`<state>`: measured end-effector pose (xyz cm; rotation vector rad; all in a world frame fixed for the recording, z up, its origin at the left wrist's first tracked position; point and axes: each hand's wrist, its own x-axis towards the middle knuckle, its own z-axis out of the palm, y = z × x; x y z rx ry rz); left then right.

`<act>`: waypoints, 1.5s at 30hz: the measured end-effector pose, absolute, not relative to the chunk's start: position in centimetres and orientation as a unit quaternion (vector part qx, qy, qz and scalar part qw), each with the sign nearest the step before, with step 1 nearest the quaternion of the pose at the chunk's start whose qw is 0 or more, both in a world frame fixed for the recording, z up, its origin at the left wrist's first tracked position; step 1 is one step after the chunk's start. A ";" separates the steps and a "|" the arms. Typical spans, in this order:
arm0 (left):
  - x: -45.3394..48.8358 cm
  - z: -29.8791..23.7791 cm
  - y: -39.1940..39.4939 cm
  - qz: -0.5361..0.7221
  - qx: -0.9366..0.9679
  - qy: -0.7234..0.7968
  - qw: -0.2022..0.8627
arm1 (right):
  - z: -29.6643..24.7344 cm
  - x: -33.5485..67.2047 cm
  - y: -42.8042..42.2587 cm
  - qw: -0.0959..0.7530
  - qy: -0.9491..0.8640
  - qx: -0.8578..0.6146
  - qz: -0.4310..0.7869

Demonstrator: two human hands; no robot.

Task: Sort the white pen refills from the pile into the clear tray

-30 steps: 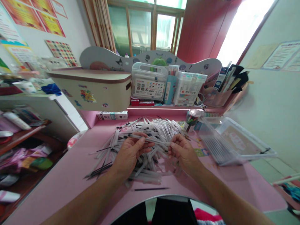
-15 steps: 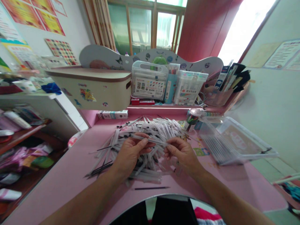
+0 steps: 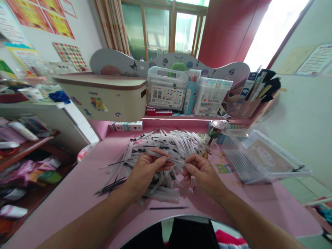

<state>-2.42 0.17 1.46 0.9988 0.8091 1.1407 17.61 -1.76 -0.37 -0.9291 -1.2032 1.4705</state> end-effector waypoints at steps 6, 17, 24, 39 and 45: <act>-2.3 2.0 -0.3 0.510 0.461 0.355 0.634 | -0.4 17.8 -1.9 0.483 -0.502 -0.377 0.611; -2.0 1.5 -0.7 0.484 0.530 0.318 0.619 | 3.2 18.9 -1.9 0.572 -0.515 -0.367 0.523; -3.0 2.0 0.0 0.522 0.560 0.362 0.532 | 10.9 28.2 -3.4 0.632 -0.529 -0.473 0.311; -3.2 1.1 0.0 0.496 0.633 0.411 0.429 | 15.1 39.9 0.6 0.314 -0.556 -0.765 0.080; -3.3 0.7 0.4 0.489 0.641 0.408 0.427 | 15.3 41.5 1.2 0.326 -0.572 -0.743 0.119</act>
